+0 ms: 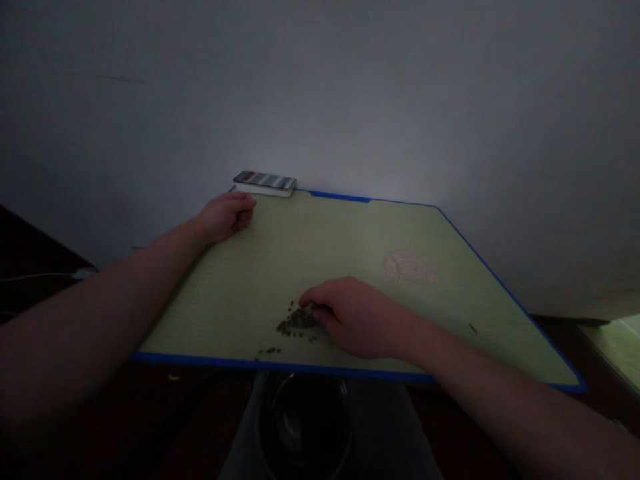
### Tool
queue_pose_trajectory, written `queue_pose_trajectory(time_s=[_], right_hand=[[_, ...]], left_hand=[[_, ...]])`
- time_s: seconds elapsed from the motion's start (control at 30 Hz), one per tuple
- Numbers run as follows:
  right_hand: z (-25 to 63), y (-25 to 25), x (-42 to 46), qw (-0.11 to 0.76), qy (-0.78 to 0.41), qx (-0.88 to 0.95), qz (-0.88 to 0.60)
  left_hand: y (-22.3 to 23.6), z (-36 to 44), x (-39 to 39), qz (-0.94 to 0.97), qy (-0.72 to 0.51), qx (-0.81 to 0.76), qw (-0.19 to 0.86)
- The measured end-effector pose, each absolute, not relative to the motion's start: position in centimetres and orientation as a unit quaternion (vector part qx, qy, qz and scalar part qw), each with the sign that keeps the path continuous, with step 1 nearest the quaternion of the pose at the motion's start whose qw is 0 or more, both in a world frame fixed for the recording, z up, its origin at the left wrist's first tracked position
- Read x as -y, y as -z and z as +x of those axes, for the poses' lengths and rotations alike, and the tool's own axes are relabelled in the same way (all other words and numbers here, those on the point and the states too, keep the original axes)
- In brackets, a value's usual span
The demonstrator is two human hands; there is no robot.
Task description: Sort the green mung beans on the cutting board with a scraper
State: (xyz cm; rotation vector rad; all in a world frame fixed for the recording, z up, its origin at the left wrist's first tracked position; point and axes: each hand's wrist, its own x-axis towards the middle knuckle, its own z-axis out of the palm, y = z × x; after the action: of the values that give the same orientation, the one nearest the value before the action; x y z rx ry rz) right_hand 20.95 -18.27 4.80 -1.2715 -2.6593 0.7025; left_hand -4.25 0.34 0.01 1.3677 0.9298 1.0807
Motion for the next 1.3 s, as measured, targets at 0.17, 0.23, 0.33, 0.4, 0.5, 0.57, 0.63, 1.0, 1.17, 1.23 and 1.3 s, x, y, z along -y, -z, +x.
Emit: queue_pose_trajectory(time_s=[0.17,0.23,0.33,0.4,0.5,0.57,0.63,1.0,1.17,1.23,1.3], right_hand=[[20.76,-4.64,18.24,0.059,-0.227,0.874,-0.426],[20.7,-4.57,18.18,0.059,-0.226,0.873,-0.428],[20.51,-4.53,18.01,0.068,-0.223,0.874,-0.426],[20.33,-4.57,17.88,0.07,-0.223,0.876,-0.422],[20.14,-4.71,17.79,0.063,-0.223,0.881,-0.413],[20.15,-4.8,17.84,0.057,-0.225,0.883,-0.408],[20.28,-4.86,17.96,0.054,-0.227,0.883,-0.406],[20.4,-4.71,18.13,0.055,-0.236,0.881,-0.405],[20.46,-4.85,18.26,0.051,-0.225,0.876,-0.423],[20.64,-4.91,18.37,0.046,-0.229,0.875,-0.425],[20.79,-4.92,18.44,0.047,-0.235,0.875,-0.422]], left_hand=[[-0.02,-4.21,-0.34,0.578,-0.462,-0.385,0.552],[-0.04,-4.18,-0.31,0.579,-0.461,-0.384,0.552],[-0.07,-4.13,-0.24,0.577,-0.46,-0.388,0.553],[-0.11,-4.1,-0.2,0.575,-0.46,-0.392,0.551],[-0.19,-4.03,-0.08,0.574,-0.461,-0.395,0.55],[-0.27,-3.98,0.01,0.573,-0.461,-0.395,0.55],[-0.32,-3.95,0.08,0.573,-0.462,-0.395,0.551],[-0.13,-4.09,-0.19,0.573,-0.46,-0.387,0.557],[-0.19,-4.06,-0.09,0.57,-0.461,-0.387,0.56],[-0.26,-4.02,-0.05,0.571,-0.459,-0.386,0.561],[-0.29,-4.0,-0.04,0.571,-0.46,-0.387,0.559]])
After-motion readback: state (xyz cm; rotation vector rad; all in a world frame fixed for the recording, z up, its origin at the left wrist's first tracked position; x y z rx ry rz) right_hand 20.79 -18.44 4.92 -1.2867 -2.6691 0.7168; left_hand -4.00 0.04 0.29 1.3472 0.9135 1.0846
